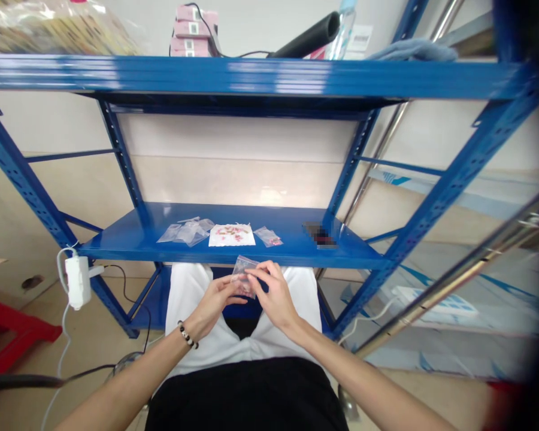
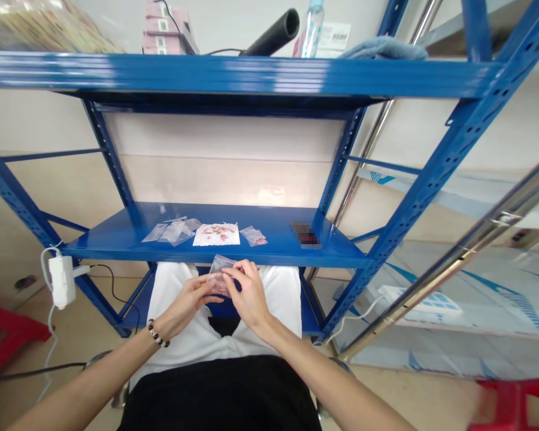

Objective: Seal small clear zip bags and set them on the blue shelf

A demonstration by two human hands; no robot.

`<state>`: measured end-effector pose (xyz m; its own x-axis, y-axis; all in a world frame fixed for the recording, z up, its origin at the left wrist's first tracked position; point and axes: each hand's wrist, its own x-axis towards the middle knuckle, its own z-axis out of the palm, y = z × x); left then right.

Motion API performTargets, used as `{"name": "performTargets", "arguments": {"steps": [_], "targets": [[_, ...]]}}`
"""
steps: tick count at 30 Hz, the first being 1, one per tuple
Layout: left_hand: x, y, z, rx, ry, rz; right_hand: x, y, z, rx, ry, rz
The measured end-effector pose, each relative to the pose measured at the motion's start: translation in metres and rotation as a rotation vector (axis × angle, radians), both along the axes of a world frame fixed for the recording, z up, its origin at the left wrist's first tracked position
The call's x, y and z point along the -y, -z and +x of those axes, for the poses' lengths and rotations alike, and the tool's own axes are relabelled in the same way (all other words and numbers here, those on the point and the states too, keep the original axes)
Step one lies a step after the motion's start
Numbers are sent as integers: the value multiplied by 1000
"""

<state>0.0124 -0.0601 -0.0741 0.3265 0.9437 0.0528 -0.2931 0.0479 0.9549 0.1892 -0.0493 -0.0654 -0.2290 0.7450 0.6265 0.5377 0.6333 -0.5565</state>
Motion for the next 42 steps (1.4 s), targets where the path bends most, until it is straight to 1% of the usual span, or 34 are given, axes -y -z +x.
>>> {"name": "performTargets", "arguments": {"steps": [1, 3, 5, 7, 9, 12, 14, 17, 19, 21, 23, 24, 25, 26, 27, 29, 31, 32, 34, 37, 40, 42], "targets": [[1, 0, -2, -31, 2, 4, -2, 1, 2, -58, 18, -26], [-1, 0, -5, -115, 58, 37, -10, 4, 6, -179, 24, -119], [-7, 0, -7, -204, 120, 83, -20, 7, 10, -276, -60, -278], [-15, 3, -8, -253, 136, 100, -29, 10, 13, -369, -156, -445], [-21, 7, -8, -262, 96, 74, -35, 13, 16, -471, -184, -571], [-24, 13, -13, -253, 12, 20, -35, 14, 20, -577, -174, -724], [-23, 14, -18, -245, -32, 21, -32, 13, 23, -587, -218, -821], [-22, 12, -25, -254, -85, 59, -28, 12, 28, -497, -311, -918], [-24, 10, -29, -303, -123, 94, -29, 12, 31, -419, -316, -939], [-29, 10, -30, -404, -212, 180, -31, 14, 31, -393, -286, -944], [-34, 11, -29, -520, -335, 307, -35, 17, 30, -416, -263, -954], [-36, 11, -28, -569, -377, 367, -37, 18, 29, -435, -257, -963], [-36, 11, -26, -606, -383, 411, -38, 19, 27, -455, -250, -971], [-36, 11, -24, -633, -348, 435, -39, 20, 25, -473, -243, -977], [-34, 10, -22, -650, -284, 444, -39, 20, 24, -490, -239, -982], [-28, 9, -16, -662, -119, 432, -37, 21, 20, -515, -242, -988], [-20, 8, -10, -643, 19, 412, -31, 20, 16, -532, -264, -990], [-16, 8, -7, -622, 59, 402, -27, 20, 13, -538, -283, -986], [-10, 10, -3, -572, 99, 375, -19, 20, 8, -542, -333, -973], [-7, 12, 1, -478, 112, 321, -9, 21, 3, -537, -397, -966], [-8, 13, 3, -414, 113, 295, -8, 22, 1, -531, -424, -952], [-11, 13, 3, -413, 105, 294, -12, 22, 2, -530, -450, -927]]}}
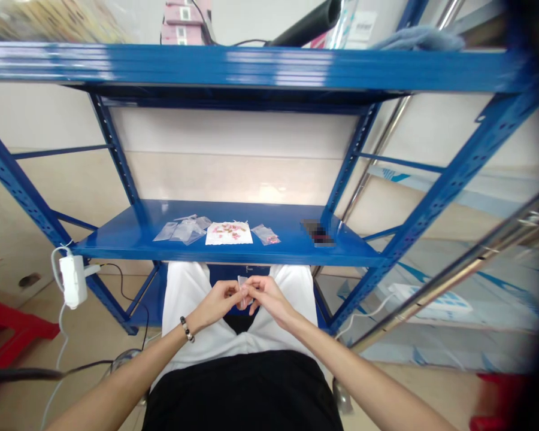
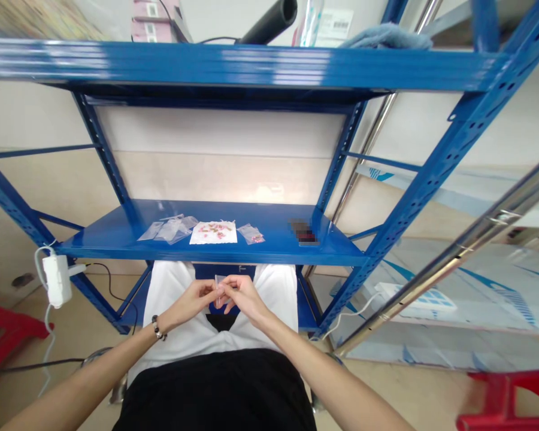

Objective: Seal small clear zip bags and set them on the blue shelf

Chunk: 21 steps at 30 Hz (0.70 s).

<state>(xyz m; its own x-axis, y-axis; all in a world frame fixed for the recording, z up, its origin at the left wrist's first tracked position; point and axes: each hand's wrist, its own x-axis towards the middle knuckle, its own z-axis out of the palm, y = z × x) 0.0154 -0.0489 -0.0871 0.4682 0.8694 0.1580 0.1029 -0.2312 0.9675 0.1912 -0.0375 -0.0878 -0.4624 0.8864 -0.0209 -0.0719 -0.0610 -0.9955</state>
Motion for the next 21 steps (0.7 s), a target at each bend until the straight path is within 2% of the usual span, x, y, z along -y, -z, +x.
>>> {"name": "performTargets", "arguments": {"steps": [4, 8, 13, 21], "targets": [[-7, 0, -3, -34, 14, 13, -7, 1, 1, 8, -10, 12], [-11, 1, -9, -47, 65, 14, -5, -1, 1, 19, 42, 13], [-15, 3, -16, -74, 46, -13, 0, -1, 1, 39, 50, 91], [-21, 9, -16, -166, 41, 41, -8, 12, -4, 141, 66, 199]]}}
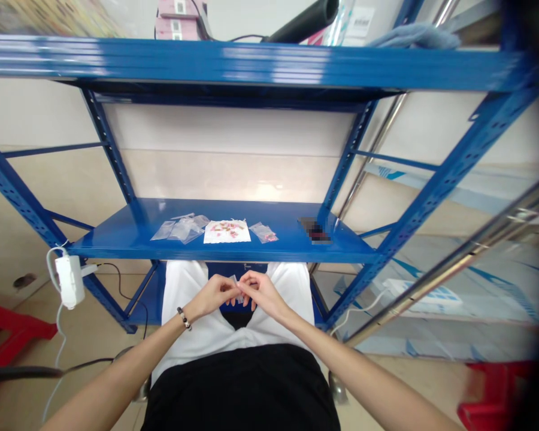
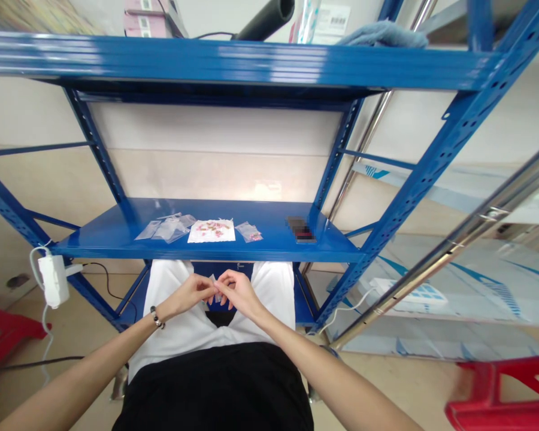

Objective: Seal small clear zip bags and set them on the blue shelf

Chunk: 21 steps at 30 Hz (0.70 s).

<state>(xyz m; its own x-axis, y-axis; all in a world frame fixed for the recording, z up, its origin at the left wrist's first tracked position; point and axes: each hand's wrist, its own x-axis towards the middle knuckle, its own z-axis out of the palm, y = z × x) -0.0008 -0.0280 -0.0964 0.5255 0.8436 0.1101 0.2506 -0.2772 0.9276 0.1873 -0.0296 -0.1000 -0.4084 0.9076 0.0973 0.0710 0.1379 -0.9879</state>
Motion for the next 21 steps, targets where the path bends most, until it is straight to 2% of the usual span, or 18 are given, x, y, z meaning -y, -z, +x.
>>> {"name": "performTargets", "arguments": {"steps": [7, 11, 17, 21], "targets": [[9, -4, -1, -73, -36, 110, 5, 3, -1, 48, -39, -10], [12, -8, 1, -83, -34, 99, 4, 3, 1, 14, -18, -30], [4, -9, 3, -56, -40, 86, -9, 7, 4, -67, 1, -33], [3, -8, 2, -85, -55, 115, -7, 5, 2, -37, 25, 19]]}}
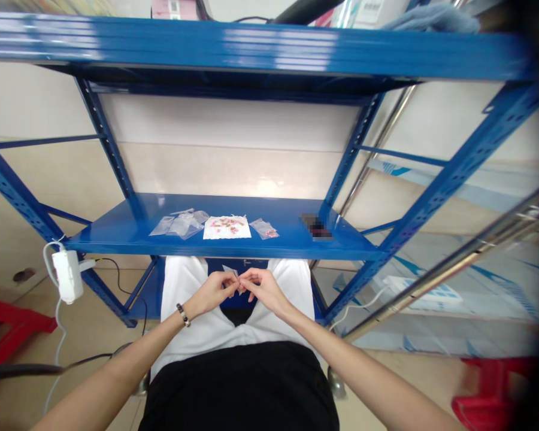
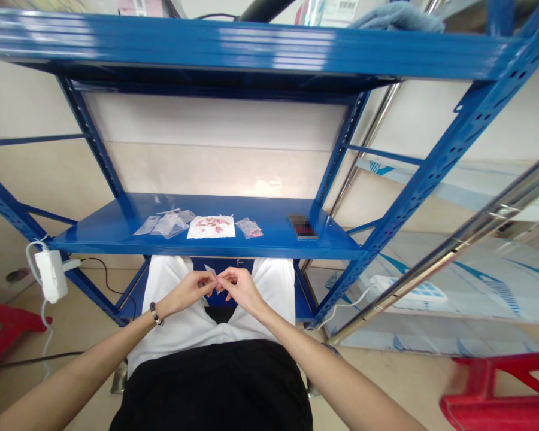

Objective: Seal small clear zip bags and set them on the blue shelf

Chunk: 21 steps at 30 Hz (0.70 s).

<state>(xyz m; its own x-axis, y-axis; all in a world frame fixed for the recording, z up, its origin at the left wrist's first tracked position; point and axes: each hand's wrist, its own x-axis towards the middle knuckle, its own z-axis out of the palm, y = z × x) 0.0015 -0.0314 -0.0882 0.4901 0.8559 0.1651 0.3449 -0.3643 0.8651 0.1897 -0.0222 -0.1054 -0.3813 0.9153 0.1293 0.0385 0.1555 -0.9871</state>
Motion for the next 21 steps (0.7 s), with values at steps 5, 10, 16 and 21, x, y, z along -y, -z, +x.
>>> {"name": "performTargets", "arguments": {"steps": [5, 10, 16, 21], "targets": [[7, 1, -2, -46, 22, 39, 10, -3, -1, 77, 30, 87], [8, 5, -1, -71, 26, 28, 10, -3, 1, 195, 54, 185], [-2, 12, 1, -77, 19, 34, 4, -4, 1, 269, 85, 277], [1, 12, -1, -48, -2, 19, 8, -6, 1, 269, 46, 250]]}}
